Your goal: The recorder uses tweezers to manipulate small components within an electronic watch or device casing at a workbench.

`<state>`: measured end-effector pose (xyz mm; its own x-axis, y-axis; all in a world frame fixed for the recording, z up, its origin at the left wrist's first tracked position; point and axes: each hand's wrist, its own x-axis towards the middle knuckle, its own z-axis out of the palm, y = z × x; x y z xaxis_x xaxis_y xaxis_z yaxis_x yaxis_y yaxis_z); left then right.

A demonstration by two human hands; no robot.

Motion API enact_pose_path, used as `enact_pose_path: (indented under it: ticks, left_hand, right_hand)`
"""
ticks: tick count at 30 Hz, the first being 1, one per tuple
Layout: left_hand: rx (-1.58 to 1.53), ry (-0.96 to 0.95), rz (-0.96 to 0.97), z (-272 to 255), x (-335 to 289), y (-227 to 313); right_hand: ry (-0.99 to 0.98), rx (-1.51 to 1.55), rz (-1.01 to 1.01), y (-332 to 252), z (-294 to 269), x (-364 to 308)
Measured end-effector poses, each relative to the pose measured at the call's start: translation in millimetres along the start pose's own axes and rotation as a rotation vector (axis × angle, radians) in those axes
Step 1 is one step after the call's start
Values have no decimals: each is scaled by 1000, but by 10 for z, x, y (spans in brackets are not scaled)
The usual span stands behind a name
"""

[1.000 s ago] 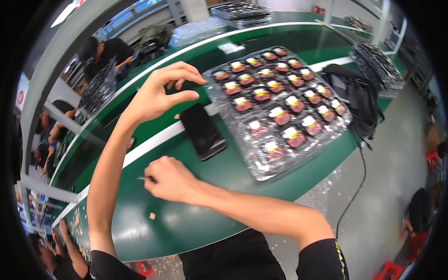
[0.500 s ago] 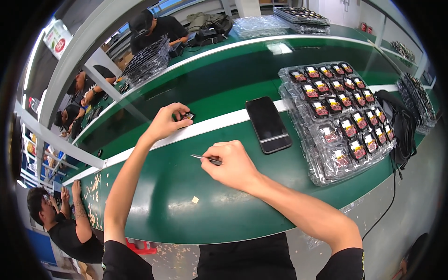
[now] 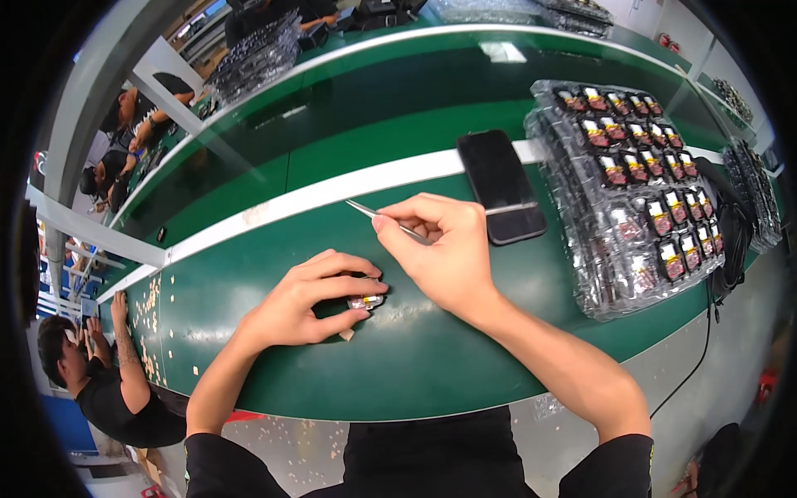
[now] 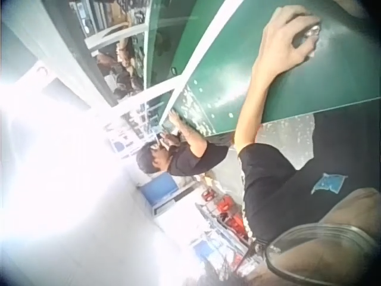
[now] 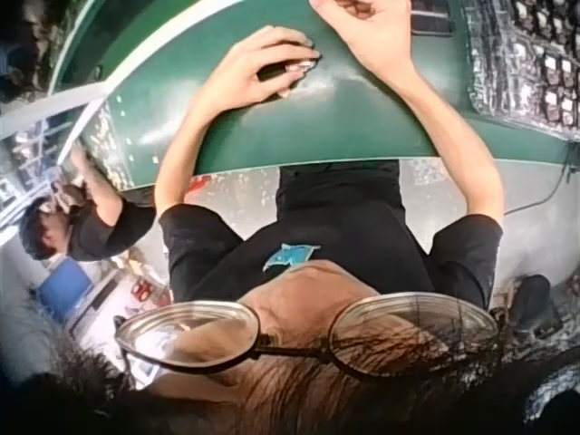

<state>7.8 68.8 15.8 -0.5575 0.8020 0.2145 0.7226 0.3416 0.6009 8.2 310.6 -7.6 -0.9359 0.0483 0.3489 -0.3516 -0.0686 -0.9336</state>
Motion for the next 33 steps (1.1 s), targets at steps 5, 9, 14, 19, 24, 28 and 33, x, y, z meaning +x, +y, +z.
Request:
enact_pose_path:
  ticks: [5,9,14,19,24,28,33]
  left_hand:
    - [249,45,-58,8,-80,74]
    - [200,48,-142,-29,-238,-12]
    - [97,24,-129,-64,-265,-80]
    - [89,-22,-152,-62,-275,-91]
    - [90,43,-136,-21,-304,-135]
    - [64,104,-194,-80,-318,-76]
    - [82,173,-176,-34,-353,-231]
  right_hand:
    - [-57,-20,49,-58,26,-52]
    - [-129,-112,100,-59,41,-62]
    - [-157,-100,121,-75,76,-87]
    - [-202,-178,210,-116,62,-103]
    - [-191,-134,150,-107,100,-124]
    - [-231,-135,133,-105,74,-143]
    - [-329,-107,153,-32,43,-153]
